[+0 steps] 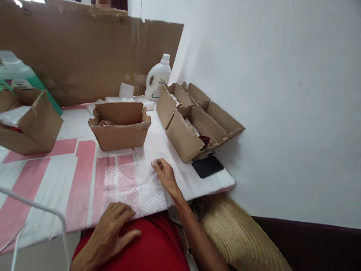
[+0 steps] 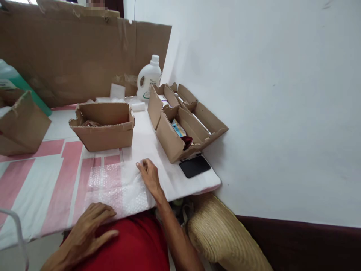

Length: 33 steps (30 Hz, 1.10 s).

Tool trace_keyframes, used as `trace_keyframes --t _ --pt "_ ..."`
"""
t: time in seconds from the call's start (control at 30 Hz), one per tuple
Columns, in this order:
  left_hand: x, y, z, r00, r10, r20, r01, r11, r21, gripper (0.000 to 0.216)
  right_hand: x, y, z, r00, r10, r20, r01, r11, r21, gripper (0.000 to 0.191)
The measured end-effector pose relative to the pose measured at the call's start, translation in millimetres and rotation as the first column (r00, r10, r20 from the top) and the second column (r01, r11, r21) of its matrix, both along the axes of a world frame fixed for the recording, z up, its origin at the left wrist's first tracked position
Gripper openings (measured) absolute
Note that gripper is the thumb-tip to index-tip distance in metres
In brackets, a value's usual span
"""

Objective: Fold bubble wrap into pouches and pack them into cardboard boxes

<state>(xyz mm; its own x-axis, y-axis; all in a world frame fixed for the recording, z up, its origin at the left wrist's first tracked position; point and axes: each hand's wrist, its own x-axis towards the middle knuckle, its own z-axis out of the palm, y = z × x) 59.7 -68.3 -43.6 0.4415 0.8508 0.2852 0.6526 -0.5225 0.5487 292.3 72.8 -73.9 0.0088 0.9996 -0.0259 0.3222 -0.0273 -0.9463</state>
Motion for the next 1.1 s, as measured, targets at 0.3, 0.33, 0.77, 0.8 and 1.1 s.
trace_keyframes --t 0.3,0.33,0.77,0.8,1.1 --pt "-41.1 33.8 -65.7 0.929 0.316 -0.193 -0.29 0.945 0.152 0.063 -110.2 -71.4 5.8 0.833 0.432 0.346 -0.533 0.794 0.291 0.091" --pt "-43.3 35.9 -77.3 0.922 0.316 -0.223 -0.286 0.945 0.158 0.064 -122.6 -75.3 -1.6 0.799 0.48 0.362 -0.584 0.763 0.277 0.097" --pt "-37.7 27.4 -62.0 0.897 0.324 -0.3 -0.26 0.937 0.233 0.093 35.2 -37.1 -24.3 0.599 0.21 0.773 -0.386 0.921 0.049 0.092" --pt "-43.1 23.5 -58.5 0.9 0.285 -0.331 -0.212 0.947 0.24 0.096 42.6 -43.4 -21.2 0.566 0.232 0.791 -0.458 0.886 0.068 0.098" --pt "-90.7 -6.3 -38.9 0.884 -0.02 -0.467 0.124 0.973 0.193 0.081 64.9 -82.6 -28.2 0.358 0.406 0.841 -0.78 0.625 0.03 0.076"
